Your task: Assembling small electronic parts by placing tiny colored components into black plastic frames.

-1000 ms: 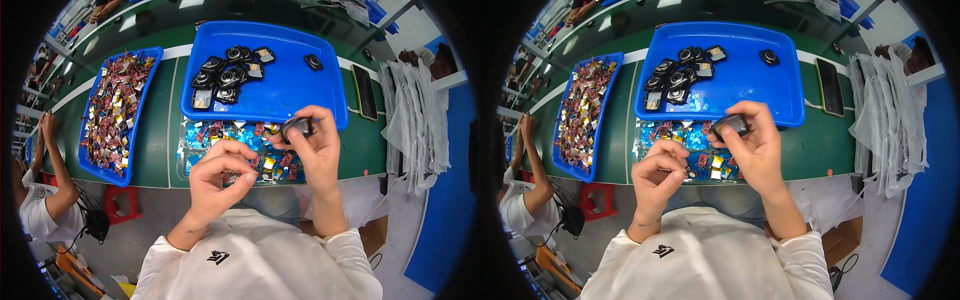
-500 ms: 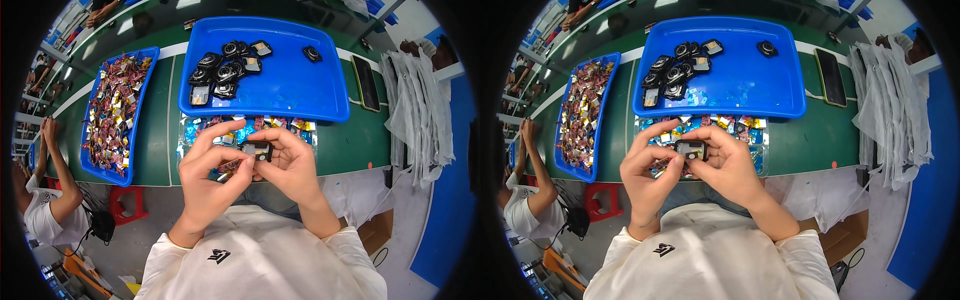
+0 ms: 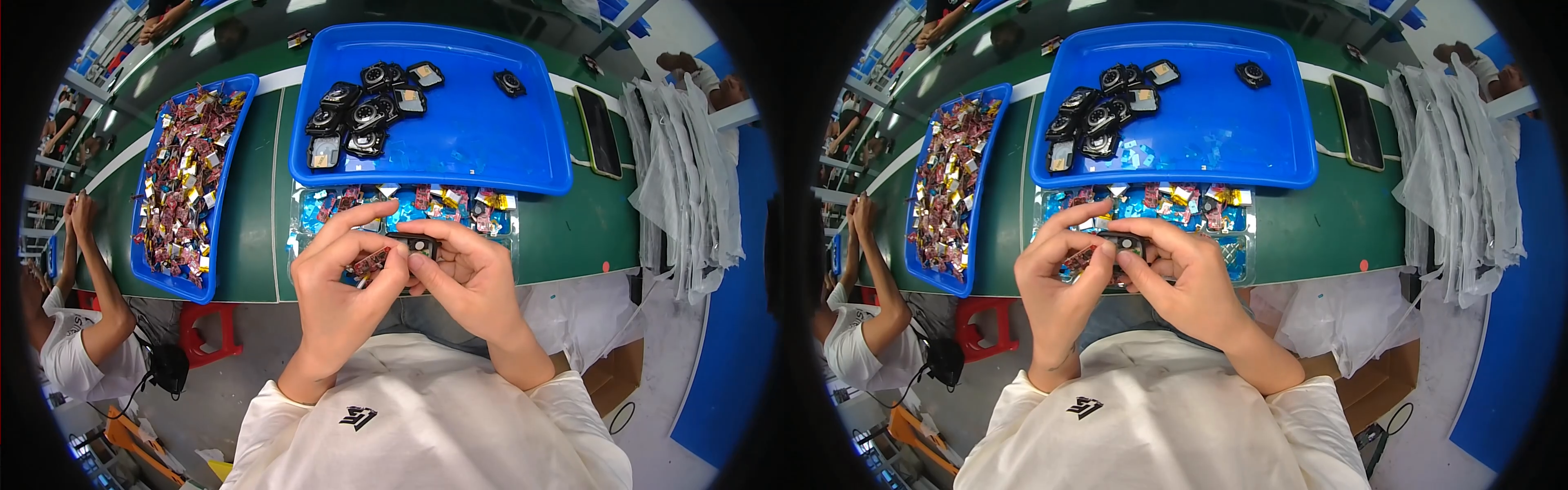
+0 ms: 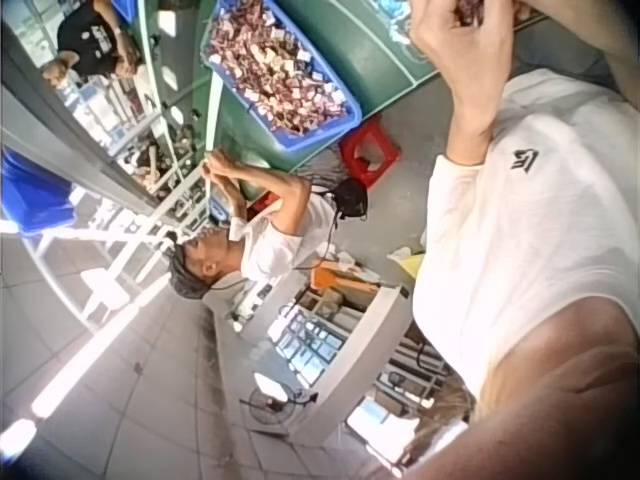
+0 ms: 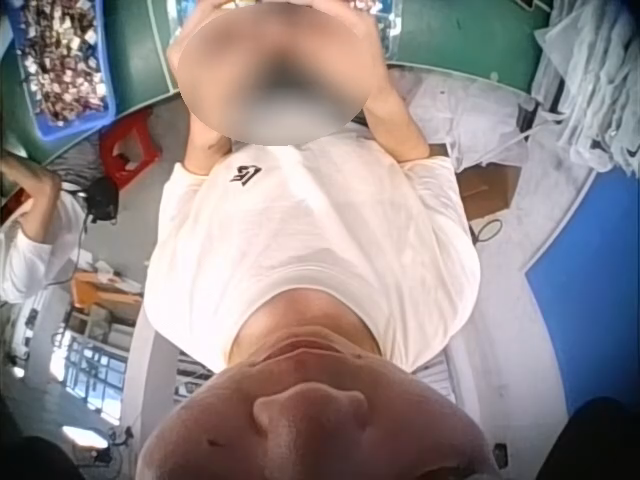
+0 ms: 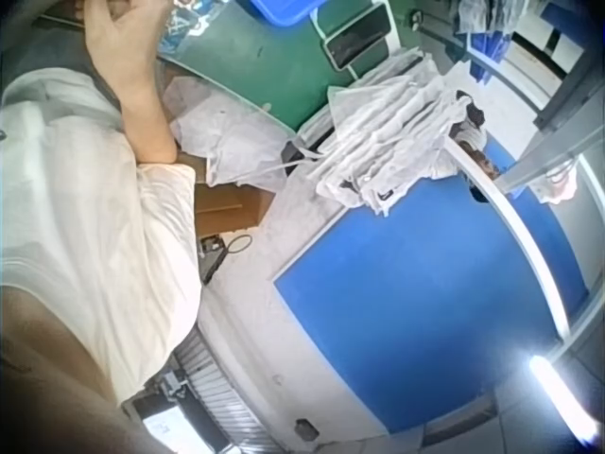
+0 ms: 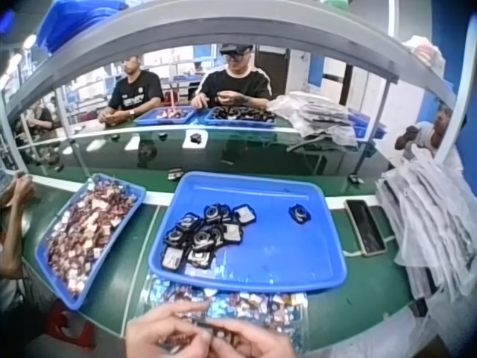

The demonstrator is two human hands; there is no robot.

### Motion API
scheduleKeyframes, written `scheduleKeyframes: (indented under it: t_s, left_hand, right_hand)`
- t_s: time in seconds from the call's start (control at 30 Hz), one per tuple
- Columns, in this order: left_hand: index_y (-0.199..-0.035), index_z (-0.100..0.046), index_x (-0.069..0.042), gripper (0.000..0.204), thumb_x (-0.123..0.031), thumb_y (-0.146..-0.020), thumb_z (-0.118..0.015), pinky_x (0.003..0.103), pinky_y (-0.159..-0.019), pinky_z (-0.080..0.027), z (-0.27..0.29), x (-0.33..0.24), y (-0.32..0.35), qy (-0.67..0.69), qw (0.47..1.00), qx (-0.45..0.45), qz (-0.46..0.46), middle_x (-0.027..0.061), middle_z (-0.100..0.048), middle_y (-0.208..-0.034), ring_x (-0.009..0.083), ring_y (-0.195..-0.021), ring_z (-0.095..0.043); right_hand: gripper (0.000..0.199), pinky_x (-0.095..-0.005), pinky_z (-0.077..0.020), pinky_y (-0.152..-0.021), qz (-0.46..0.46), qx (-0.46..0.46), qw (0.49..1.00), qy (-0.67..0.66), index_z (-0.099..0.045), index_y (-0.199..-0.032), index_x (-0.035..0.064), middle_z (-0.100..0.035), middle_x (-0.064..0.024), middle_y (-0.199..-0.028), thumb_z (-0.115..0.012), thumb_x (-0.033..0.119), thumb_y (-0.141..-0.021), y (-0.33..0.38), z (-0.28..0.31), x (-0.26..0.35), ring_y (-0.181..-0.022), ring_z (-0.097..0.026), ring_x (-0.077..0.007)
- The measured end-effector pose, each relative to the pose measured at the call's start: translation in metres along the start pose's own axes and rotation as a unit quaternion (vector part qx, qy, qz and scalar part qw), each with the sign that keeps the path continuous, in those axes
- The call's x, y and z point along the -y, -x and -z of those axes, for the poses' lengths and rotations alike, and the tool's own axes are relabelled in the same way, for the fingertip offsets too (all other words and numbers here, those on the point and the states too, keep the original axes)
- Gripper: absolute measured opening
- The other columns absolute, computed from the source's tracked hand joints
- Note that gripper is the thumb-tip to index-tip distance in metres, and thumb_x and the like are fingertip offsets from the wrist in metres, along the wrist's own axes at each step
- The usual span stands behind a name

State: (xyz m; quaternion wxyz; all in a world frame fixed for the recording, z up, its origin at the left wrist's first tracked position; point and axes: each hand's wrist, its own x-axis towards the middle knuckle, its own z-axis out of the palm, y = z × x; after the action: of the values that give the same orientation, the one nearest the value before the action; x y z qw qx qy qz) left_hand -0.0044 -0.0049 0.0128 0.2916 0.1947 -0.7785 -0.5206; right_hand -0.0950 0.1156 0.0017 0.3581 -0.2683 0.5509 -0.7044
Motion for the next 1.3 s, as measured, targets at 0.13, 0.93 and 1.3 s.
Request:
scheduleKeyframes:
  t_s: [0.13, 0.93, 1.3]
  left_hand:
    - [-0.077, -0.067, 0.001, 0.004, 0.000, -0.073, -0.067, 0.020, -0.060, -0.047, -0.002, 0.003, 0.001, 0.010, 1.000, -0.009, -0.006, 0.0134, -0.066, -0.103, 0.0082, -0.070, -0.061]
    - [-0.084, -0.066, 0.005, 0.012, 0.005, -0.073, -0.070, 0.022, -0.060, -0.053, -0.007, 0.007, 0.014, 0.015, 0.999, -0.041, -0.025, 0.0113, -0.062, -0.091, 0.0129, -0.072, -0.063]
    - [-0.086, -0.063, 0.004, 0.007, 0.004, -0.081, -0.067, 0.023, -0.068, -0.053, -0.003, 0.002, 0.015, 0.325, 0.927, 0.030, 0.188, 0.0106, -0.067, -0.082, 0.0136, -0.078, -0.066]
  right_hand:
    - [0.027, -0.0229, -0.0549, -0.065, 0.013, -0.005, 1.000, 0.025, -0.056, -0.116, -0.0028, -0.065, -0.0092, -0.090, -0.056, 0.003, -0.090, 0.001, 0.000, -0.003, -0.077, -0.065, -0.0117]
    - [0.018, -0.0187, -0.0493, -0.060, 0.062, -0.130, 0.989, 0.044, -0.066, -0.101, -0.0021, -0.067, -0.0057, -0.090, -0.064, 0.001, -0.083, -0.003, 0.003, -0.010, -0.076, -0.062, -0.0067]
    - [0.021, -0.0228, -0.0480, -0.056, 0.253, -0.162, 0.927, 0.225, -0.069, -0.089, 0.0021, -0.068, -0.0086, -0.078, -0.069, -0.001, -0.069, -0.004, 0.001, -0.016, -0.064, -0.063, -0.0129]
